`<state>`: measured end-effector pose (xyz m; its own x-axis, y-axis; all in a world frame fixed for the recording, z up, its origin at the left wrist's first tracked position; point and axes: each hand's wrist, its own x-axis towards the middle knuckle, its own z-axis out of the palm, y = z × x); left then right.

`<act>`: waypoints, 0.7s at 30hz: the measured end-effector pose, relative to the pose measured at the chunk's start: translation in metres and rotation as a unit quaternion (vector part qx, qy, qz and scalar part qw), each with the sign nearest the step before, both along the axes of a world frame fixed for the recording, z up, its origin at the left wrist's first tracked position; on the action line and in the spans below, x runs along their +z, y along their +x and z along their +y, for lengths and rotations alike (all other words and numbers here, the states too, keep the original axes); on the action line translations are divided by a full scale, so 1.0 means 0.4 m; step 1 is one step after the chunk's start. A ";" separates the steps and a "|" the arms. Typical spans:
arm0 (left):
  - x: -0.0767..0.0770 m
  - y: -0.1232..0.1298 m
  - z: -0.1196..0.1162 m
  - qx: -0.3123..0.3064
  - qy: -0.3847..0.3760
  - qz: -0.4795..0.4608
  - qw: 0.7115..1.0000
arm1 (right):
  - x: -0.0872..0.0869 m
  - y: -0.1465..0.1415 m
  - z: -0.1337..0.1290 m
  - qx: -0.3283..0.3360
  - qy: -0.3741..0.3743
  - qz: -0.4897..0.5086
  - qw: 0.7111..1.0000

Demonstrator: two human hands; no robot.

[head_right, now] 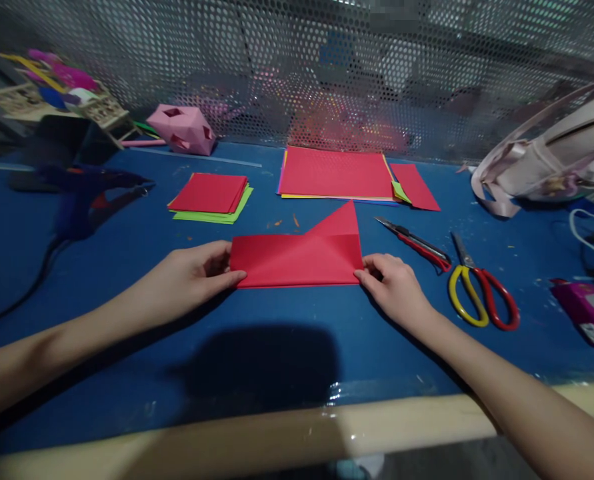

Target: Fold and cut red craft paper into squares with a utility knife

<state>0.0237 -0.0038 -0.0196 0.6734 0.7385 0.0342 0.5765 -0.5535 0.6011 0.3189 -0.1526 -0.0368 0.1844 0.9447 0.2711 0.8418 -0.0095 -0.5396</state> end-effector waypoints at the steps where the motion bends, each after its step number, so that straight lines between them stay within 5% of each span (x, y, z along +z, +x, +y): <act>1: -0.001 0.000 0.000 -0.001 0.004 0.002 1.000 | -0.002 0.001 0.000 0.003 0.004 -0.007 1.000; 21: 0.000 0.007 -0.025 -0.036 0.036 0.006 0.999 | -0.006 0.005 -0.002 0.028 0.031 -0.068 0.997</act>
<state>0.0264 -0.0138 -0.0196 0.7253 0.6840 0.0776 0.5401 -0.6353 0.5520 0.3209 -0.1532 -0.0390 0.0899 0.9332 0.3479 0.9053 0.0690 -0.4191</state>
